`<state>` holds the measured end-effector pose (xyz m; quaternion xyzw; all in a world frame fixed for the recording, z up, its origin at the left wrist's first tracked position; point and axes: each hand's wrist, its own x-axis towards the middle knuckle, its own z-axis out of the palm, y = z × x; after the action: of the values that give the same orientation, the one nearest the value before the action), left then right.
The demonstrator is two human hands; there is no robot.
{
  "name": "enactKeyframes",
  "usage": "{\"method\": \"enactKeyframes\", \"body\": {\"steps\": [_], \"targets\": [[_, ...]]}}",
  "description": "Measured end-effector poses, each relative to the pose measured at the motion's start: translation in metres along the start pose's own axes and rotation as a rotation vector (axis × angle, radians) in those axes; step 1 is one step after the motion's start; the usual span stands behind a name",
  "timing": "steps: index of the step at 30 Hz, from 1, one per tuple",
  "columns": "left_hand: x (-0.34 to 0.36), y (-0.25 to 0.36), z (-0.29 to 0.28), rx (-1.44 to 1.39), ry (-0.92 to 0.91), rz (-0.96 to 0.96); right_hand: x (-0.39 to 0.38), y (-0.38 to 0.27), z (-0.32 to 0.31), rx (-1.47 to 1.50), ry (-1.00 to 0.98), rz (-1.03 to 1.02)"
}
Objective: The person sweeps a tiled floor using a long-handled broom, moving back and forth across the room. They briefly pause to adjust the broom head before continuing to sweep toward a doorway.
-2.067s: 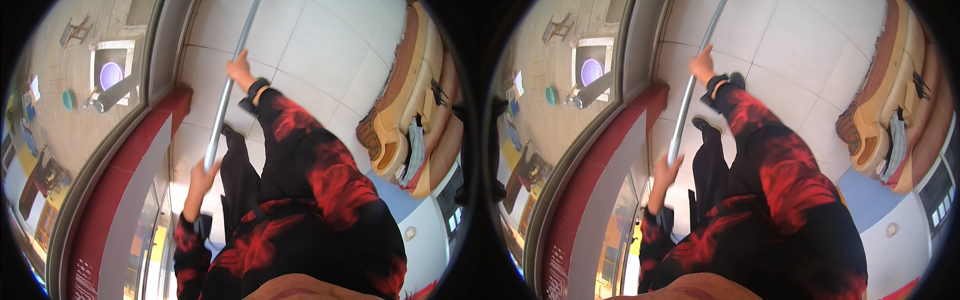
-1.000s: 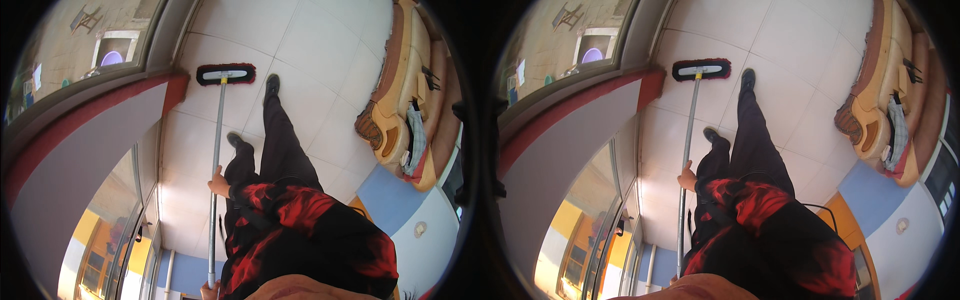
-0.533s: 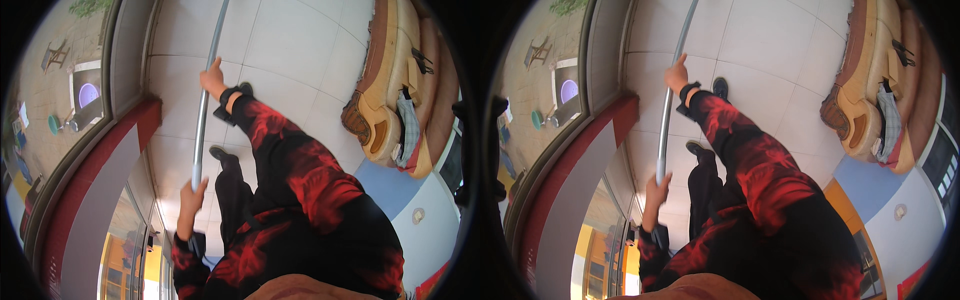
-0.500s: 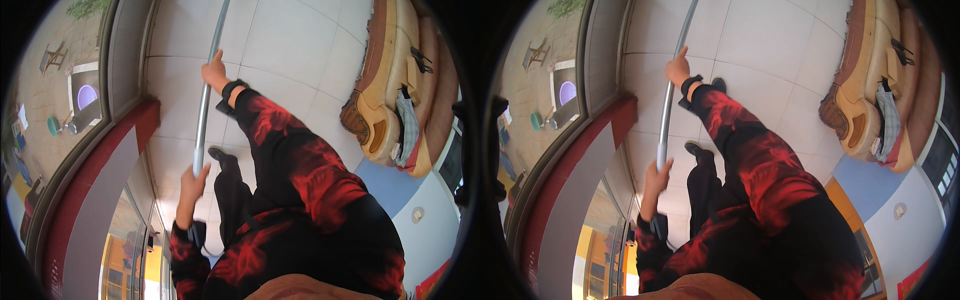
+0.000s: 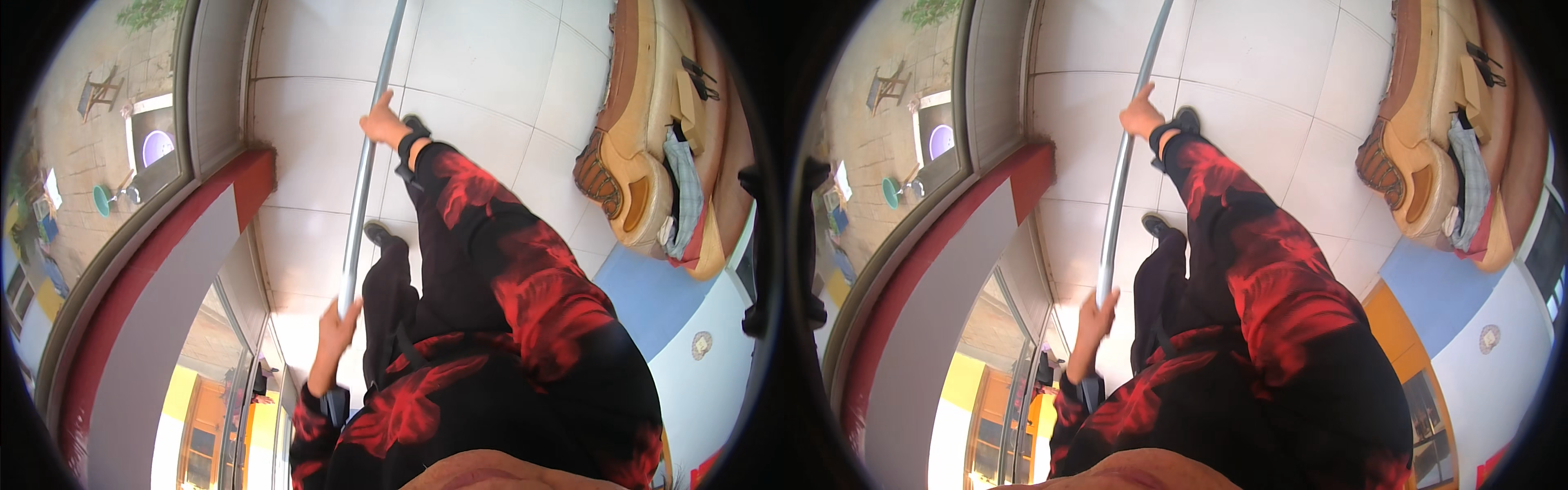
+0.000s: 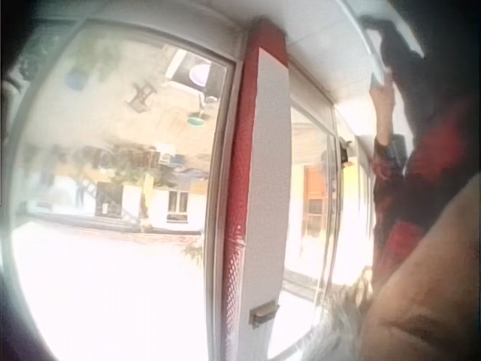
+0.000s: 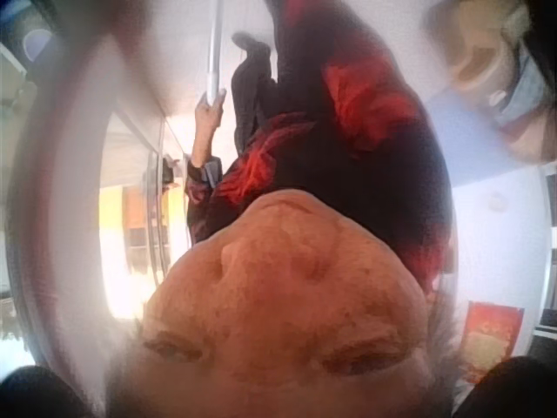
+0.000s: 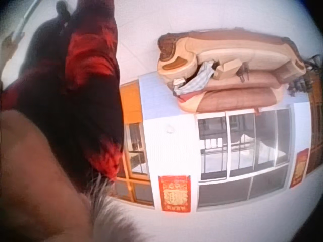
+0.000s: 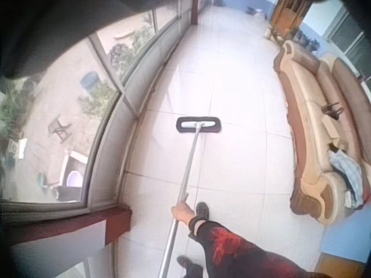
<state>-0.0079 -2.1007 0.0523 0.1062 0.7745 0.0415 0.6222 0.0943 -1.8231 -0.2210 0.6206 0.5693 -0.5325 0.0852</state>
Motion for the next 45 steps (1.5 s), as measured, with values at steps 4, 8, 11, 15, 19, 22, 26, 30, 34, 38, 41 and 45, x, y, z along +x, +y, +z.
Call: {"method": "enactKeyframes", "body": {"steps": [4, 8, 11, 15, 19, 22, 26, 30, 34, 38, 41, 45], "targets": [[-0.11, -0.164, -0.031, 0.156, 0.057, -0.111, -0.096, 0.043, 0.151, 0.084, -0.124, 0.02], [-0.238, -0.313, -0.04, 0.34, 0.14, -0.131, -0.226, 0.082, 0.289, -0.688, -0.315, -0.74], [-0.323, -0.387, -0.035, 0.333, 0.18, -0.171, -0.328, 0.091, 0.344, 0.04, -0.408, 0.113], [-0.351, -0.389, -0.016, 0.191, 0.173, -0.319, -0.382, 0.083, 0.339, 0.131, -0.325, 0.3], [-0.296, -0.319, -0.014, 0.202, 0.18, -0.261, -0.323, 0.062, 0.283, 0.388, -0.357, 0.308], [-0.225, -0.247, -0.018, 0.244, 0.215, -0.257, -0.235, 0.038, 0.219, 0.48, -0.2, 0.242], [-0.109, -0.116, -0.004, 0.286, 0.183, -0.009, -0.097, 0.016, 0.095, 0.793, 0.025, 0.132], [0.006, 0.049, 0.047, 0.273, 0.084, 0.162, 0.019, 0.021, -0.036, 0.755, 0.266, 0.041], [0.095, 0.191, 0.105, 0.107, 0.082, 0.432, 0.08, 0.035, -0.143, 0.187, 0.409, 0.019], [0.111, 0.235, 0.144, 0.052, -0.027, 0.355, 0.094, 0.058, -0.206, -0.27, 0.4, -0.148], [0.092, 0.2, 0.145, 0.104, 0.009, 0.367, 0.081, 0.074, -0.202, -0.61, 0.18, -0.234], [0.036, 0.085, 0.121, 0.093, 0.067, 0.288, 0.031, 0.093, -0.126, -0.778, -0.012, -0.271]]}}
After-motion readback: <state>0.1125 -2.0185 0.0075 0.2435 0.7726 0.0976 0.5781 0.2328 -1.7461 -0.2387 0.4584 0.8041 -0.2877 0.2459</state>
